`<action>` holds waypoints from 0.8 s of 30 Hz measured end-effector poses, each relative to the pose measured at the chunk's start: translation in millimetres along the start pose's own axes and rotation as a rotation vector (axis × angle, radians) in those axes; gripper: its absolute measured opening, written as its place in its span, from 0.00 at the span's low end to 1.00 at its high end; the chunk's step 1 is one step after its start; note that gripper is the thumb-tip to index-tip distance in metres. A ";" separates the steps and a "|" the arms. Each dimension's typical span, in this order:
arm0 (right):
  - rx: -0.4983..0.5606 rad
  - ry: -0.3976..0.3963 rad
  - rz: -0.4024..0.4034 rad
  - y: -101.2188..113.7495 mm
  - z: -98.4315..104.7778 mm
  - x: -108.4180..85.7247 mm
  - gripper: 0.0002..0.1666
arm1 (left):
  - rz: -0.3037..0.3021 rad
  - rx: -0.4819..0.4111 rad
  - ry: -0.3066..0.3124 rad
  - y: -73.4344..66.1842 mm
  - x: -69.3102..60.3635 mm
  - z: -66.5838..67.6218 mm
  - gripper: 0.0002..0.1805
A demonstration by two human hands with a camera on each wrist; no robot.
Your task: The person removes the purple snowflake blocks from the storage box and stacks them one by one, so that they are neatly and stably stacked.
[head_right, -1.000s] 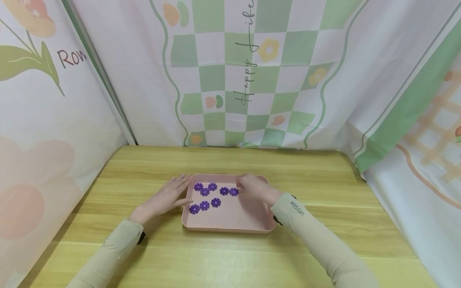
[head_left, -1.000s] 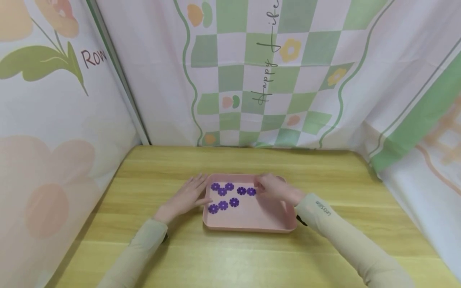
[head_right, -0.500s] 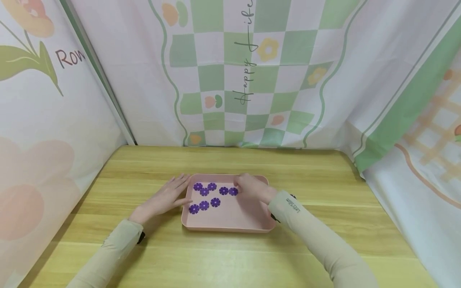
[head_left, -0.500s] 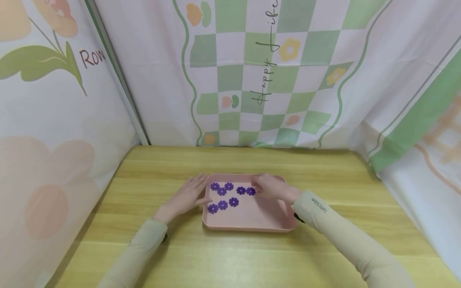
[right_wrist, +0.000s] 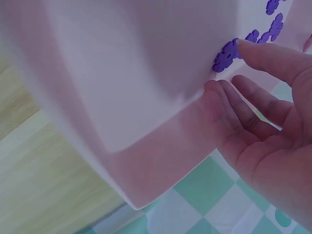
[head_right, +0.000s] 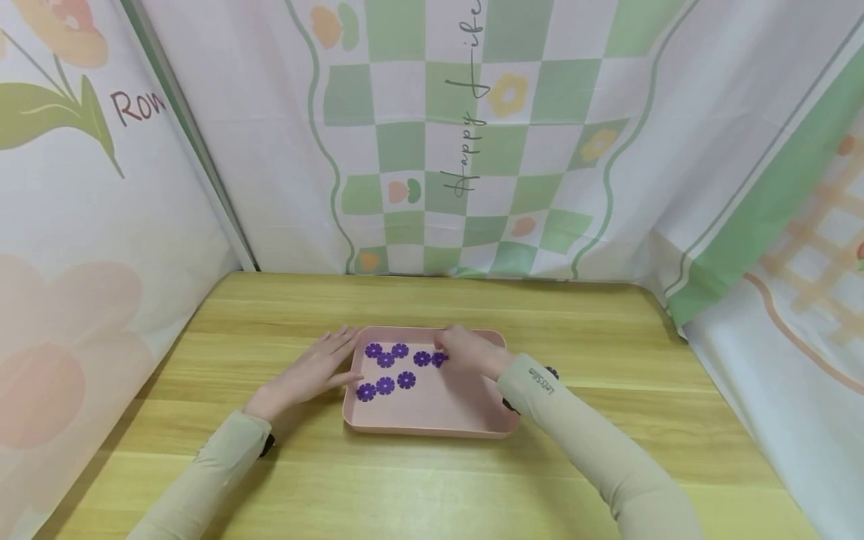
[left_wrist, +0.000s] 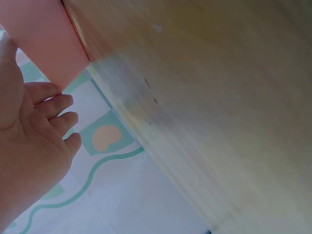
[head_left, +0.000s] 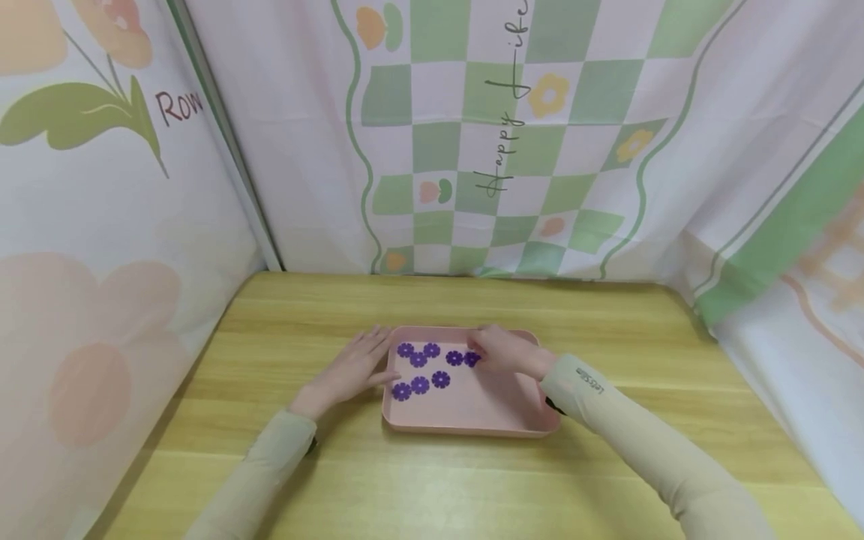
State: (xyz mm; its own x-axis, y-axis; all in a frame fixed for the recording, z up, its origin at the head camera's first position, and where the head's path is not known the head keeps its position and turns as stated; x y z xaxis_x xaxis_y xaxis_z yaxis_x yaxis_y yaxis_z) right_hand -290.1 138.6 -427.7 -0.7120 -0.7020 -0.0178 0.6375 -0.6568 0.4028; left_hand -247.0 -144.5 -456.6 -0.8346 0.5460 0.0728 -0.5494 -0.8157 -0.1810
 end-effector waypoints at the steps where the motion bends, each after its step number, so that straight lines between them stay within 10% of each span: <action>1: -0.008 0.005 -0.005 -0.6 -0.8 1.2 0.11 | 0.001 0.004 0.001 0.4 0.2 -0.4 0.46; 24: -0.002 0.086 -0.100 8.6 1.6 7.2 0.07 | -0.008 0.003 -0.006 1.1 0.4 -1.1 0.46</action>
State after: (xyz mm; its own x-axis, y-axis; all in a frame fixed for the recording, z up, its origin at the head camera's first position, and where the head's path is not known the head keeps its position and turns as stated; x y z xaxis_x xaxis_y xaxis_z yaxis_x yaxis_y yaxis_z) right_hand -290.2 128.4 -422.9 -0.7442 -0.6538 -0.1368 0.5650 -0.7254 0.3932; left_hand -247.9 -145.0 -457.9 -0.8303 0.5515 0.0802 -0.5564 -0.8118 -0.1771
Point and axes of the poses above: each hand's wrist, its own x-axis towards the middle knuckle, its own z-axis out of the back of the hand, y = z × x, the point moved 2 cm from there along x, towards the middle knuckle, and after that the axes turned 7 degrees about x, right-handed, at the moved point
